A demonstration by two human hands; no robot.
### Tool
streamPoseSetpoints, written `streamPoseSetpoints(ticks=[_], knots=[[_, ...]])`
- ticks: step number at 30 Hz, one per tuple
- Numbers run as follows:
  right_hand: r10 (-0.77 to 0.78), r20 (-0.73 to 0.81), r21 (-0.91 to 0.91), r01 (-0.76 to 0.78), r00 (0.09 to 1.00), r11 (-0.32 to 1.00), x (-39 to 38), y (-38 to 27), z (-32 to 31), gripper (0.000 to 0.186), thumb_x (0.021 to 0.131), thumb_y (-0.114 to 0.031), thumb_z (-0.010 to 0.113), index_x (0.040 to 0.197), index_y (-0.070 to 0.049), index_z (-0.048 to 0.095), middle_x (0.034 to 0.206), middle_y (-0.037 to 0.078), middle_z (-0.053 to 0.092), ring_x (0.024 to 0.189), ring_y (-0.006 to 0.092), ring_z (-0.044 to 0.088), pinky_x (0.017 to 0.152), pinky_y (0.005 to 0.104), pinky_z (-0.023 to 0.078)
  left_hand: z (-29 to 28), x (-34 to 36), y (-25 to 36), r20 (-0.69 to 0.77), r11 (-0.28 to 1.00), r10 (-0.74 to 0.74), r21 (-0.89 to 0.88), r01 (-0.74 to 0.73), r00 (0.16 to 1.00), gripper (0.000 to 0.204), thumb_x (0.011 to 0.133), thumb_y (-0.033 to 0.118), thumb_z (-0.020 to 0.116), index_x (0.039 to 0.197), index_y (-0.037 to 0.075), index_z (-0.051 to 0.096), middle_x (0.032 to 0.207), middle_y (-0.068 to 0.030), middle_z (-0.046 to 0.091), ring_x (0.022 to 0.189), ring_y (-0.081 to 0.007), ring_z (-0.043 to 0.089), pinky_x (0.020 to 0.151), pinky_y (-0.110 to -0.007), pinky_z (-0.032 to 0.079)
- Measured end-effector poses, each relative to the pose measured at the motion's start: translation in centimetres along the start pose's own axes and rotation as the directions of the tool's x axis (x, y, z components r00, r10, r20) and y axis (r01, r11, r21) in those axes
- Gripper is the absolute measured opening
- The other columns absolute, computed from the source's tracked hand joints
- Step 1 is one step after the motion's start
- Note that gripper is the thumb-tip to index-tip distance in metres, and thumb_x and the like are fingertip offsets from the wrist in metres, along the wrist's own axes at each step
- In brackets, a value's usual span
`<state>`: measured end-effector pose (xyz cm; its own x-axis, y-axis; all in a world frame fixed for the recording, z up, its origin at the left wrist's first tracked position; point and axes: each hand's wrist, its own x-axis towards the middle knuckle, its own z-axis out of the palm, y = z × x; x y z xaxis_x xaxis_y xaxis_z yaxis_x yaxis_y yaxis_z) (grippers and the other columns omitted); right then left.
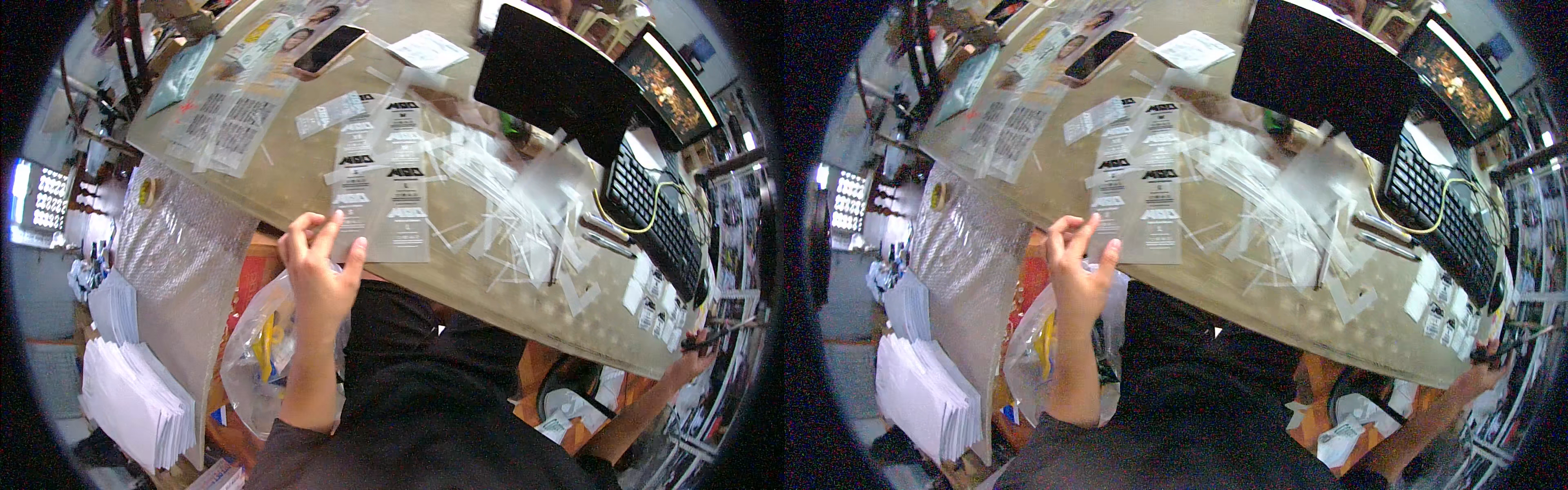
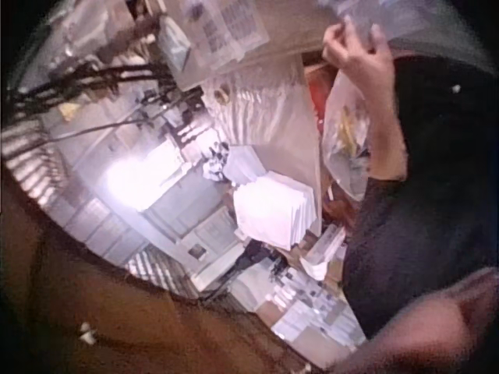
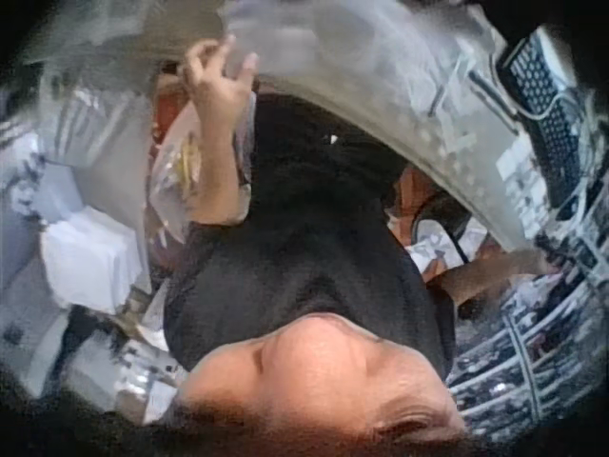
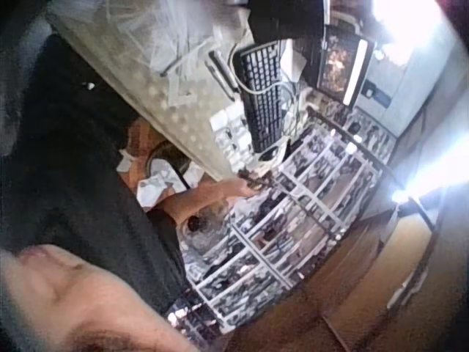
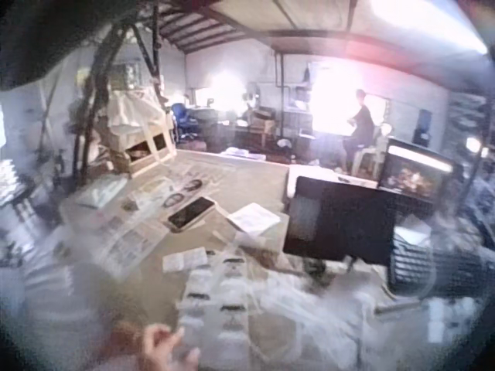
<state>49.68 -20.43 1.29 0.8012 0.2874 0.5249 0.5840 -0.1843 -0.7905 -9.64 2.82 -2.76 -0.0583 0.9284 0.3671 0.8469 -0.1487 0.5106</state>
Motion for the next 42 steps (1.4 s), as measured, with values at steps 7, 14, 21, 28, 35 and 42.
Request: streamPoseSetpoints(ticks=[7,14,21,28,35,42], knots=[[0.036,0.025,0.390,-0.043,0.999,0.920,-3.7,-4.3,2.3,0.039,0.082,-0.011,0.065,0.115,-0.007,0.046,0.084,0.006,0.056,0.068,0.0127,0.052,0.057,0.0228,0.044,0.9,3.5,-1.1,-0.036,0.978,0.053,-0.198,-0.059,0.998,0.026,0.074,0.017,0.065,0.096,0.002,0.064,0.104,-0.0128,0.057,0.104,-0.0261,0.050,0.092,-0.037,0.037],[0.062,0.128,0.496,-0.118,0.990,0.860,-3.8,-6.2,3.4,0.025,0.082,-0.013,0.063,0.103,-0.006,0.051,0.079,0.003,0.054,0.063,0.0099,0.049,0.054,0.0202,0.040,4.3,16.2,-9.2,0.031,0.935,0.323,0.144,-0.325,0.946,0.028,0.078,0.018,0.061,0.101,0.003,0.063,0.115,-0.0106,0.056,0.109,-0.0290,0.048,0.096,-0.038,0.037],[0.209,0.007,0.462,-0.189,0.978,0.866,-10.4,-10.2,4.3,0.024,0.087,-0.018,0.057,0.108,-0.008,0.051,0.071,0.002,0.049,0.058,0.0085,0.042,0.051,0.0207,0.035,2.3,15.5,-7.6,-0.007,0.956,0.287,-0.054,-0.287,0.958,0.018,0.080,0.017,0.061,0.091,0.003,0.066,0.110,-0.0095,0.060,0.096,-0.0271,0.058,0.087,-0.033,0.043],[0.240,0.565,0.524,-0.568,0.789,0.634,-17.0,-11.3,7.7,0.061,0.080,-0.029,0.065,0.129,-0.010,0.036,0.072,0.003,0.051,0.052,0.0096,0.049,0.037,0.0193,0.036,0.8,5.0,6.0,0.069,0.589,0.129,-0.808,-0.020,0.989,0.026,0.075,-0.002,0.063,0.100,0.000,0.057,0.093,-0.0034,0.057,0.085,-0.0127,0.055,0.077,-0.026,0.044],[0.205,0.857,0.310,-0.792,0.472,0.527,-24.2,-17.0,13.7,0.069,0.072,-0.027,0.074,0.127,-0.009,0.036,0.073,0.010,0.057,0.052,0.0160,0.054,0.041,0.0259,0.043,5.4,-2.1,10.0,0.022,0.595,0.317,-0.783,-0.181,0.948,0.024,0.057,-0.010,0.057,0.073,0.006,0.062,0.094,-0.0096,0.052,0.085,-0.0238,0.055,0.073,-0.028,0.045],[0.214,0.952,0.080,-0.853,0.219,0.516,-24.6,-16.5,9.3,0.073,0.066,-0.024,0.079,0.123,-0.005,0.037,0.075,0.009,0.056,0.052,0.0160,0.055,0.045,0.0260,0.045,5.5,-3.4,9.0,0.331,0.416,0.279,-0.888,0.197,0.901,0.030,0.062,-0.013,0.049,0.087,0.002,0.059,0.095,-0.0098,0.052,0.088,-0.0160,0.054,0.078,-0.024,0.042]])
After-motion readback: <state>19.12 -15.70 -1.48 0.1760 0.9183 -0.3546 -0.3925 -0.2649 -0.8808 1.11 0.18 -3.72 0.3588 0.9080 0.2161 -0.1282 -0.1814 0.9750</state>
